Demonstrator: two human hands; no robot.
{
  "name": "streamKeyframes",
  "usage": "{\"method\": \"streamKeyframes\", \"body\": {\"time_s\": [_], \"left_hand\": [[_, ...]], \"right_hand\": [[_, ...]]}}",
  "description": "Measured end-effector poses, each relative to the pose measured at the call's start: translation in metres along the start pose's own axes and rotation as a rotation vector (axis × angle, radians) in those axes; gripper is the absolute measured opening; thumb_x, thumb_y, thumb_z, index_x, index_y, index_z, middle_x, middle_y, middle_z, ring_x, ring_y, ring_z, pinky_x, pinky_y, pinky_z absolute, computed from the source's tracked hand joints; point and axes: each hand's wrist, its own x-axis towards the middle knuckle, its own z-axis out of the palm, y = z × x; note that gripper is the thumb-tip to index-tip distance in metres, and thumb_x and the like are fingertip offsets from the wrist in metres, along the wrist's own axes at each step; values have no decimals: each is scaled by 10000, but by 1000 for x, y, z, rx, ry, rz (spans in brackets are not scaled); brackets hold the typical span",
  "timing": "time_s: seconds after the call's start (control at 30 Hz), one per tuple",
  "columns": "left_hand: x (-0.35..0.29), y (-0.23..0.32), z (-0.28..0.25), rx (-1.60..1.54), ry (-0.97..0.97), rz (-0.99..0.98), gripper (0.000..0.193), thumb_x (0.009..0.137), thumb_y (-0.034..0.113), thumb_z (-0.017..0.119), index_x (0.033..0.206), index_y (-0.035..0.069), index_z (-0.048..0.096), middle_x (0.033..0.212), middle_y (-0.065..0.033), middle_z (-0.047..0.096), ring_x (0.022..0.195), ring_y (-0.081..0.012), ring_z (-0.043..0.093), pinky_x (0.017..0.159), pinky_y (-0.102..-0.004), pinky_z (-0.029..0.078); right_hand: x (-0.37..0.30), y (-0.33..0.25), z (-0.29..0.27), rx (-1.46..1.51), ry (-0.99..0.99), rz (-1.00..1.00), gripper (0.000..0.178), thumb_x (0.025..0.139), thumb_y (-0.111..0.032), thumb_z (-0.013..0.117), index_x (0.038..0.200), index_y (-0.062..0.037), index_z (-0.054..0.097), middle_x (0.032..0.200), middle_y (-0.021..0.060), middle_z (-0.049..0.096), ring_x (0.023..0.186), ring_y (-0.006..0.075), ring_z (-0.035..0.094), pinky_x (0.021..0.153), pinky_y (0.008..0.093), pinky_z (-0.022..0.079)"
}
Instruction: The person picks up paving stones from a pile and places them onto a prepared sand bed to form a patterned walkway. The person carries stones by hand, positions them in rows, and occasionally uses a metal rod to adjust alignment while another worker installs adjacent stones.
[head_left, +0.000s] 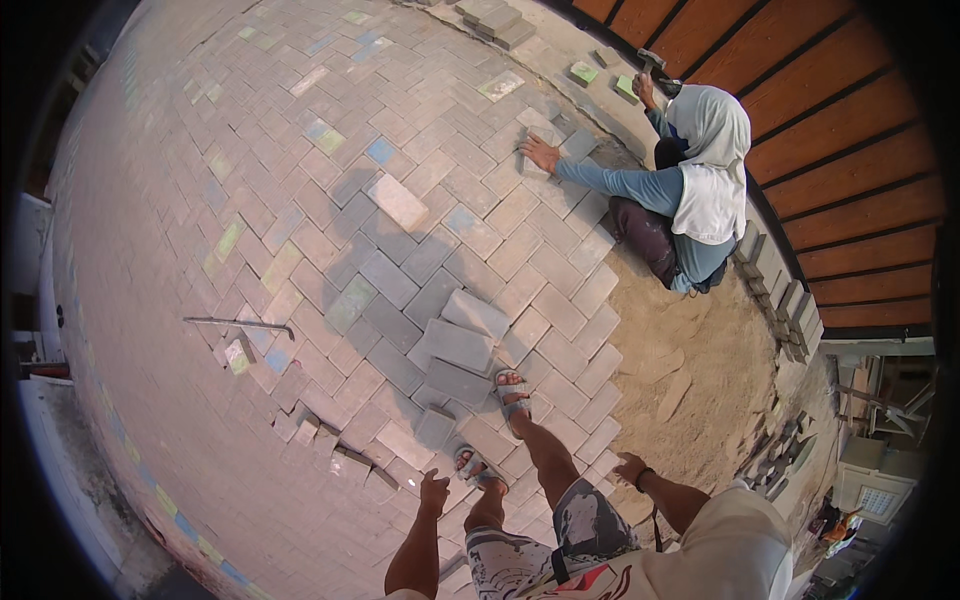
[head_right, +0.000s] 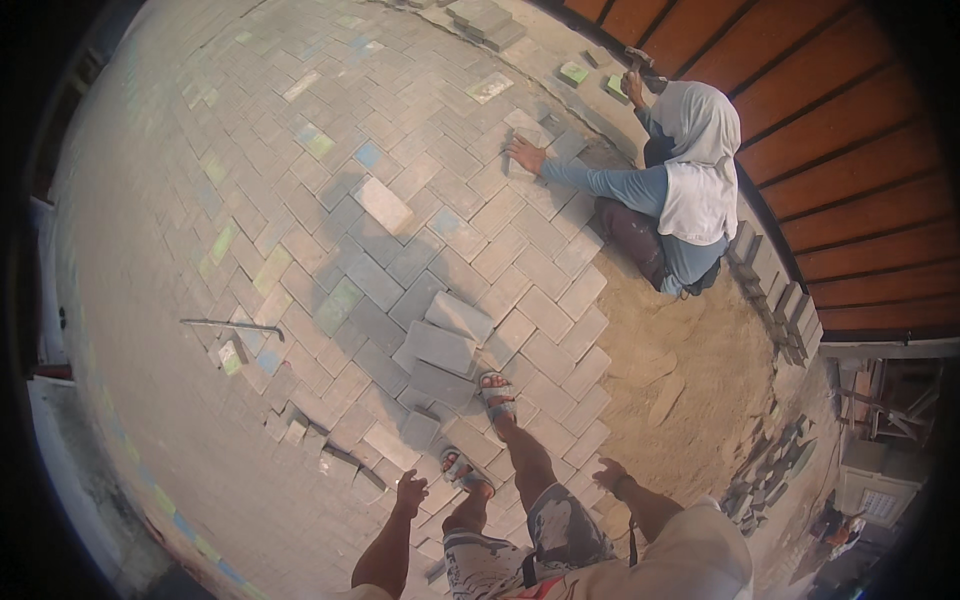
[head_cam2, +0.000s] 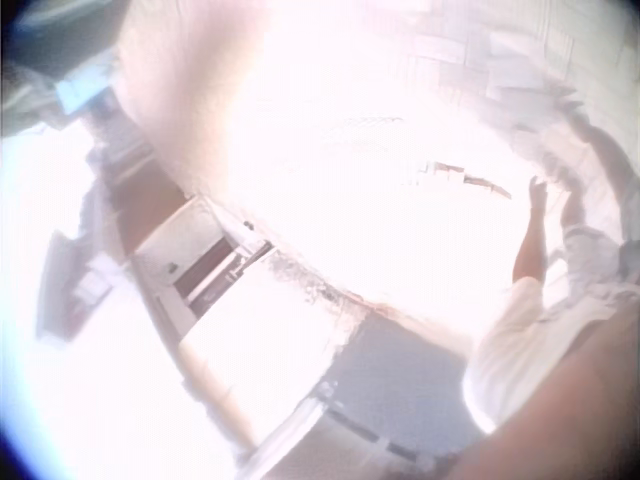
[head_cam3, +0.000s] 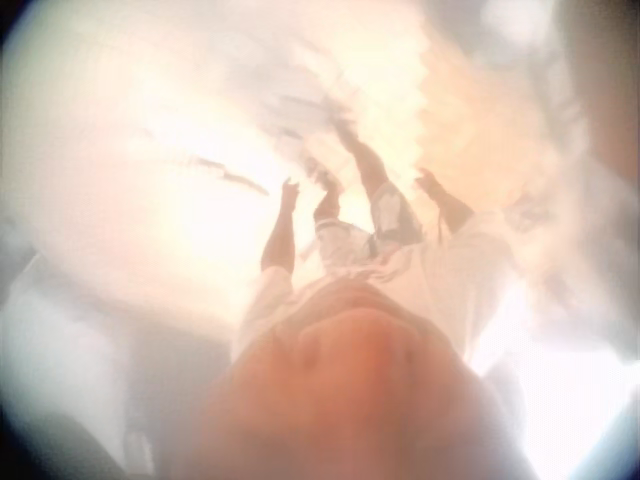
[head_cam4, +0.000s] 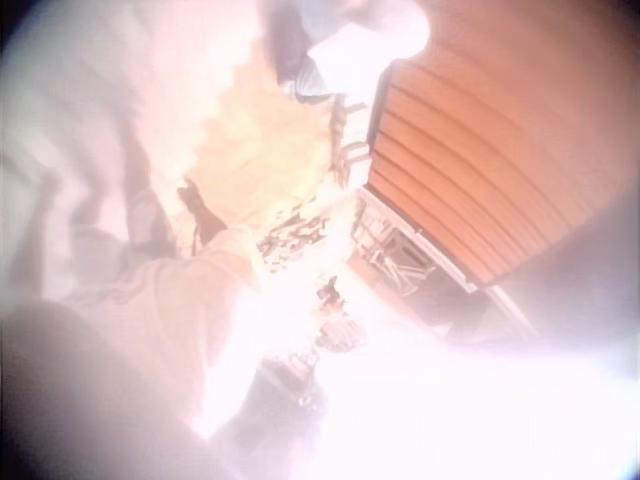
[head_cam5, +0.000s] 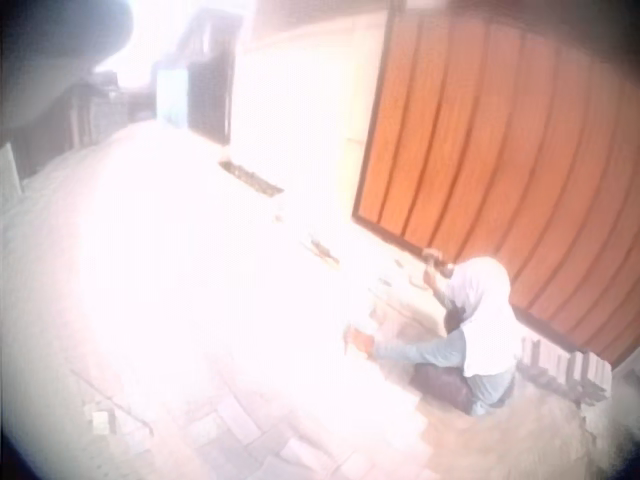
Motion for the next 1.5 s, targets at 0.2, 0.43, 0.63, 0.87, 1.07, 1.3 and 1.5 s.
{"method": "streamKeyframes", "body": {"time_s": [0.2, 0.43, 0.63, 0.87, 1.07, 1.3, 1.5], "left_hand": [[-92, 6, -69, 47, 68, 27, 529, 801, 46, 591, 1285, 85, 381, 914, -134, 616, 592, -197, 597, 433, -243, 420], [-159, 29, -108, -68, -30, 142, 481, 846, 101, 552, 1291, 116, 371, 943, -138, 613, 594, -233, 599, 453, -277, 428], [-191, 26, -83, 172, 19, 109, 488, 839, 122, 559, 1289, 116, 372, 929, -123, 604, 613, -236, 604, 467, -286, 436], [-212, 29, -20, 348, -7, 158, 487, 827, 138, 577, 1277, 106, 394, 959, -119, 604, 649, -236, 612, 502, -301, 462], [-228, 16, 78, 481, -127, 270, 495, 832, 177, 576, 1289, 105, 399, 968, -101, 607, 663, -223, 609, 537, -308, 473], [-246, -2, 144, 839, -286, 372, 439, 836, 185, 563, 1243, 85, 431, 941, -85, 595, 696, -231, 611, 584, -355, 484], [-260, -29, 196, 1004, -339, 224, 464, 851, 189, 558, 1271, 58, 411, 972, -110, 601, 665, -242, 622, 522, -336, 466]], "right_hand": [[-92, 69, 30, 382, 30, 102, 619, 765, -99, 638, 1335, -64, 398, 966, 195, 647, 690, 247, 652, 527, 344, 521], [-155, 161, 71, 744, -23, 218, 614, 804, -103, 597, 1367, -104, 352, 923, 183, 655, 705, 309, 665, 565, 408, 542], [-189, 220, 109, 915, 12, 150, 553, 849, -442, 386, 1231, -53, 480, 1062, 171, 611, 841, 413, 582, 706, 501, 428], [-224, 286, 155, 1129, 209, 106, 496, 870, -411, 433, 1237, -82, 485, 1133, 185, 575, 855, 421, 581, 713, 521, 418], [-243, 433, 217, 1266, 178, 284, 406, 884, -295, 484, 1252, -126, 458, 1154, 166, 560, 873, 415, 598, 670, 500, 438], [-311, 510, 252, 1603, 173, 329, 448, 909, -365, 362, 1216, -53, 458, 1244, 151, 482, 1038, 431, 515, 809, 590, 400], [-347, 531, 291, 1757, 560, 550, 539, 826, -132, 546, 1343, -104, 397, 1011, 178, 621, 751, 292, 646, 646, 427, 525]]}}
